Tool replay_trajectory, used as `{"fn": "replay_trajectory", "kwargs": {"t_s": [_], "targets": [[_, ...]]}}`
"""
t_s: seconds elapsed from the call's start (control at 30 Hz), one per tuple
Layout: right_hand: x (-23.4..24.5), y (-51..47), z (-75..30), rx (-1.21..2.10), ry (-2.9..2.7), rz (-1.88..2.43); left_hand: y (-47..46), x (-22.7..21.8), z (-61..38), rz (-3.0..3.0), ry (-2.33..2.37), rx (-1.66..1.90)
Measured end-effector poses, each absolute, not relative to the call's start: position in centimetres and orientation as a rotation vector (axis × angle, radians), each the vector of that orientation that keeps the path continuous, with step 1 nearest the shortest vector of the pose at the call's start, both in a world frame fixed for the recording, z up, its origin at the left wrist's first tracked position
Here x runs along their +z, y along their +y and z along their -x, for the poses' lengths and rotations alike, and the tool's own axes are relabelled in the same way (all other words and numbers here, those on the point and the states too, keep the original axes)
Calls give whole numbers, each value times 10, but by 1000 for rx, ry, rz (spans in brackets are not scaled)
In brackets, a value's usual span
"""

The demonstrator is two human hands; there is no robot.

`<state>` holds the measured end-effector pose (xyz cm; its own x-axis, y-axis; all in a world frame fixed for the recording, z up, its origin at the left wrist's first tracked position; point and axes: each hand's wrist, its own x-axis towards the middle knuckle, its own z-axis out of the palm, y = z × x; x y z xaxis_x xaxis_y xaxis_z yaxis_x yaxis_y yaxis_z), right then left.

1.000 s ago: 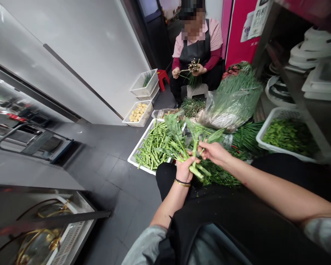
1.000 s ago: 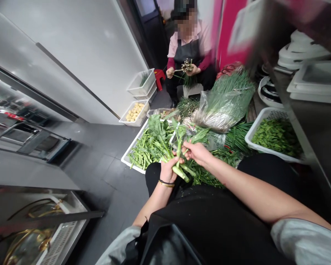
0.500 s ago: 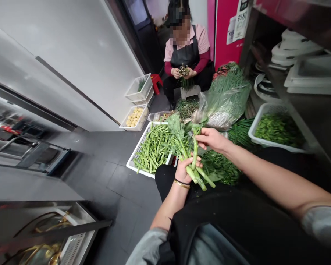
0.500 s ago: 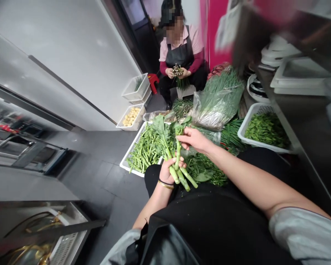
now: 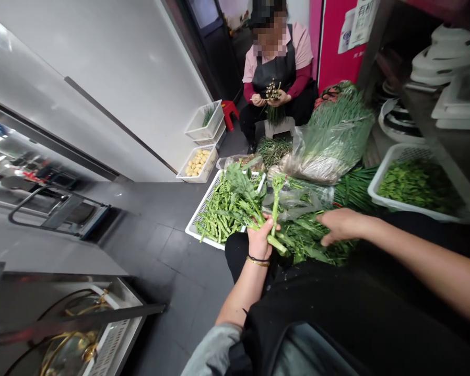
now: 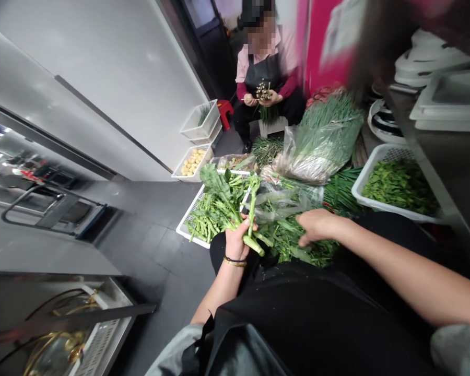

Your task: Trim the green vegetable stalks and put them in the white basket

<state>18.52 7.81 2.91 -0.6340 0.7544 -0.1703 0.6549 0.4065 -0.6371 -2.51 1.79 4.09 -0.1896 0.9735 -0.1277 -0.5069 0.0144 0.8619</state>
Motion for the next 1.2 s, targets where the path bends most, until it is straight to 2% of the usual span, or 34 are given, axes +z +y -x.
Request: {"fn": "replay_trajectory", "kwargs": {"t_s": [0.17,0.3,0.43,0.57,0.73,0.9,0.97,1.1,1.13,1.2], "targets": [[66,105,-157,1536,-1542,1044,12,41,9,-717,1006,1502],[58,89,-119,1705,-1198,871,10,44,8,-673,943,1490],[35,76,-126,1861,-1457,901,11,43,15,-544,865,1388],[48,89,-150,1805,-1468,913,11,36,15,-441,800,1267],[63,88,-141,1333,-1488,1190,10,32,5,-517,877,1344],[41,78,-132,974,-1671,1271,4,27,-1,-564,1057,1437],[26,73,-134,1067,-1719,1278,5,22,2,-534,1065,1436],[-19,55,-148,1548,-2054,1225,32,13,36,-470,1110,1549],[-30,51,-154,1542,-2240,1217,45,13,52,-470,1172,1592],[-51,48,-168,1313,-2590,1270,74,15,90,-491,1380,1646]]}}
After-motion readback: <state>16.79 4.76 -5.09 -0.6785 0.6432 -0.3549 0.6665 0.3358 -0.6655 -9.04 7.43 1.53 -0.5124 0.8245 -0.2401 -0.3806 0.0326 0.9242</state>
